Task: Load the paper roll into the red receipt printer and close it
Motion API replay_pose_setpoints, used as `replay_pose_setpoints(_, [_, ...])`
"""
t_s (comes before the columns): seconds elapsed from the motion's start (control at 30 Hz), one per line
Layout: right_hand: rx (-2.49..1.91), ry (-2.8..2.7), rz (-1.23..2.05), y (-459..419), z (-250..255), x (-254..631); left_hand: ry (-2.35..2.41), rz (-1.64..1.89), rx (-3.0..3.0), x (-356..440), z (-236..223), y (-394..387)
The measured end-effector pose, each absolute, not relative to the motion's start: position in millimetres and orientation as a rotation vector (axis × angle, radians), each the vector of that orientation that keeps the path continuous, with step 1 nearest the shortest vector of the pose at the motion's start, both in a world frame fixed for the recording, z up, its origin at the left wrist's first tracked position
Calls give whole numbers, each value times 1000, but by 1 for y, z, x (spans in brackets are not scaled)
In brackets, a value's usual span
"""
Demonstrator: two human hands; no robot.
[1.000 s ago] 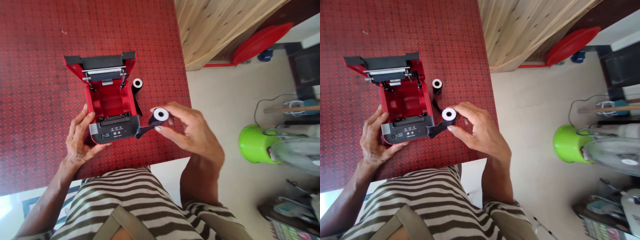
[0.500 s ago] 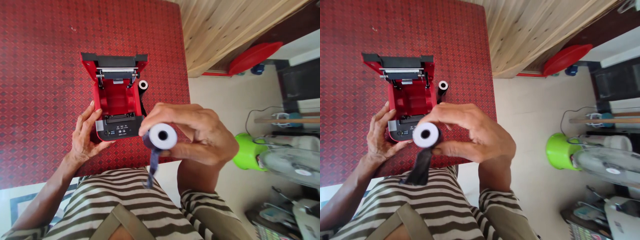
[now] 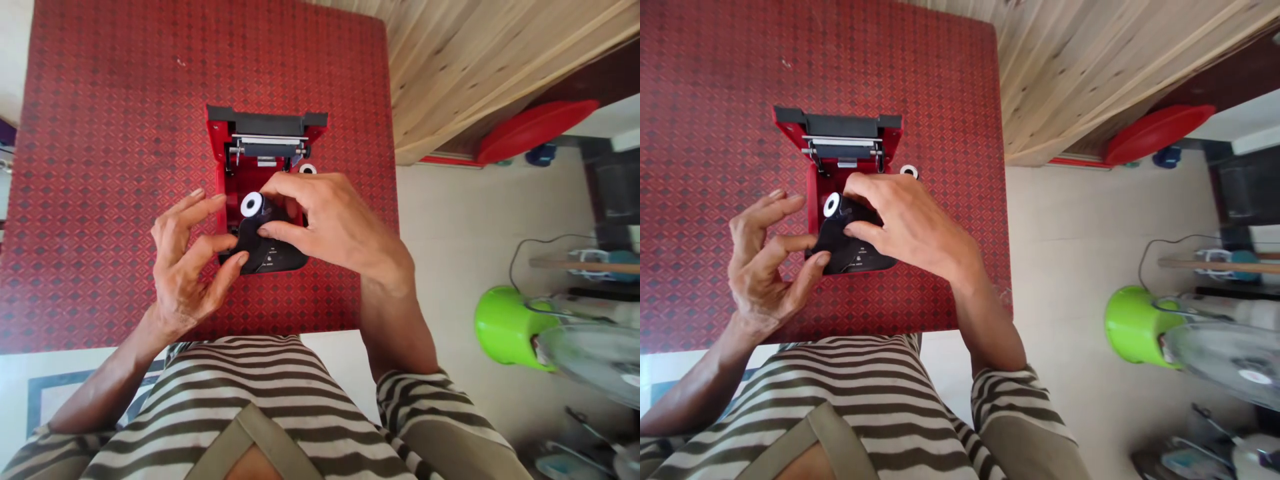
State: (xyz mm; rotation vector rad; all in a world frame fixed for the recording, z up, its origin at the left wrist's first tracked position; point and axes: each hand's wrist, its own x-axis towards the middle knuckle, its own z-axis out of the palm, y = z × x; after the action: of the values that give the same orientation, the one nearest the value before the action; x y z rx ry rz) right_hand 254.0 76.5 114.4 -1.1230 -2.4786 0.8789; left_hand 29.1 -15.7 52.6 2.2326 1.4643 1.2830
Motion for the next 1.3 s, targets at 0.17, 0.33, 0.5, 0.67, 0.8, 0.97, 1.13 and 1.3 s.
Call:
replay_pose_setpoints(0.17, [-1333,-2611,748,76,121,239,1600,1338,2233,41,52,-20])
replay_pose_setpoints(0.33, [-1553,-2710,537,74,118,220,1686,1316,2241,47,47,-24])
replay_pose_setpoints(0.5, [-1561,-2755,496,77,106,207,1699,1284,2223,48,47,-23])
replay_pose_setpoints(0.67, [-1481,-2731,537,87,93,204,1722,1322,2201,39,47,-25])
replay_pose_setpoints(0.8, [-1492,-2713,543,87,91,202,1762,1355,2180,27,43,-26])
replay_pose_setpoints(0.97, [-1447,-2652,661,80,103,211,1850,1298,2167,10,38,-28])
replay_pose_setpoints(1.13, [-1163,-2817,898,73,116,231,1846,1334,2180,1,32,-26])
replay_pose_setpoints(1.3, [-1115,-2731,987,72,112,241,1809,1317,2192,6,34,-25])
